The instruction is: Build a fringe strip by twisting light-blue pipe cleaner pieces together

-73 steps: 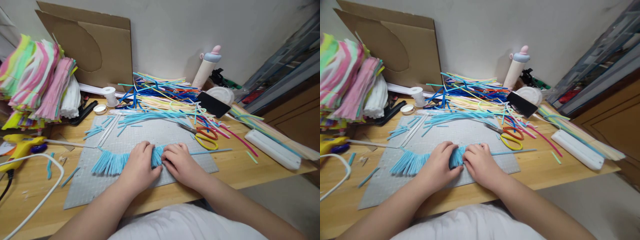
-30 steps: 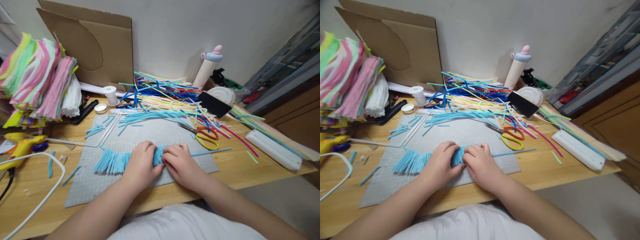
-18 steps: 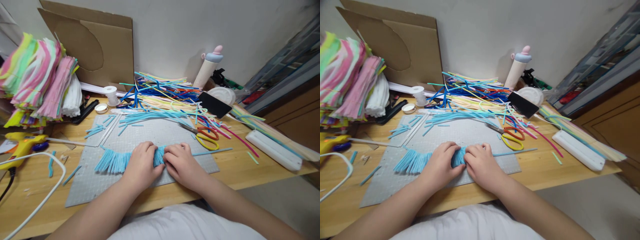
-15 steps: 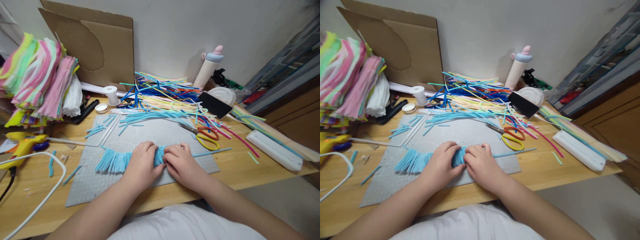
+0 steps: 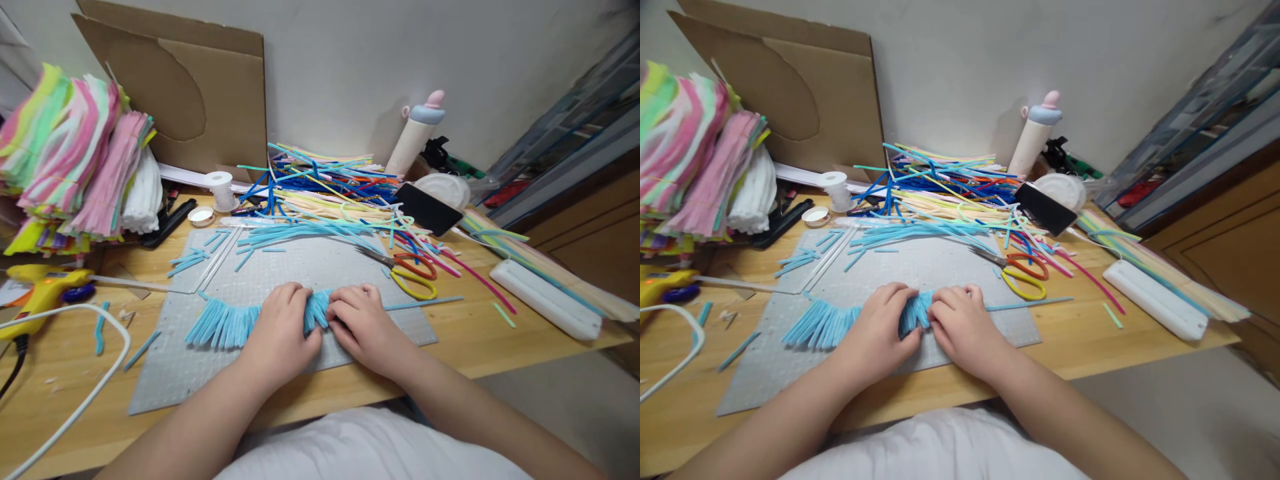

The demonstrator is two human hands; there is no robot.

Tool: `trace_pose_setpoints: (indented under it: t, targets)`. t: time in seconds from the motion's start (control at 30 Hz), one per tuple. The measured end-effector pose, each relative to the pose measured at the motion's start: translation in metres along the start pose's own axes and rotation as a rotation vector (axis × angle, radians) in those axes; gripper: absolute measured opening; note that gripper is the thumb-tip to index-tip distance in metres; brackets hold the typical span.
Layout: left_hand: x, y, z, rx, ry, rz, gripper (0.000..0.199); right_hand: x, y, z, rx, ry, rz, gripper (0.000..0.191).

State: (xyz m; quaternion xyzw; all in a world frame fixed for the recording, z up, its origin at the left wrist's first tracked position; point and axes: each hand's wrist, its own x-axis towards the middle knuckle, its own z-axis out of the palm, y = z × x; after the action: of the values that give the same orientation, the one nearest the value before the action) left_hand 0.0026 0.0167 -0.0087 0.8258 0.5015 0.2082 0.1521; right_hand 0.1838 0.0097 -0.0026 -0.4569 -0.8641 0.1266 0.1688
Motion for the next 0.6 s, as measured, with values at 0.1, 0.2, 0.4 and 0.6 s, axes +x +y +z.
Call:
trace_pose_setpoints:
  t: [0.1, 0.2, 0.4, 0.6]
  targets:
    - [0.001, 0.001, -0.001, 0.009, -0.027, -0.011, 0.040, 0.000, 0.000, 0.000, 0.005, -0.005, 0.001, 0.010]
    - [0.001, 0.003, -0.001, 0.005, -0.026, -0.029, 0.037, 0.000, 0.000, 0.000, 0.013, -0.002, 0.001, 0.010]
    - [0.002, 0.010, -0.005, 0.047, -0.021, -0.037, 0.010, 0.001, -0.002, 0.000, 0.029, -0.003, 0.021, 0.009]
    - [0.001, 0.010, -0.004, 0.118, -0.028, 0.012, 0.008, 0.001, -0.002, 0.002, 0.029, 0.000, 0.032, 0.009]
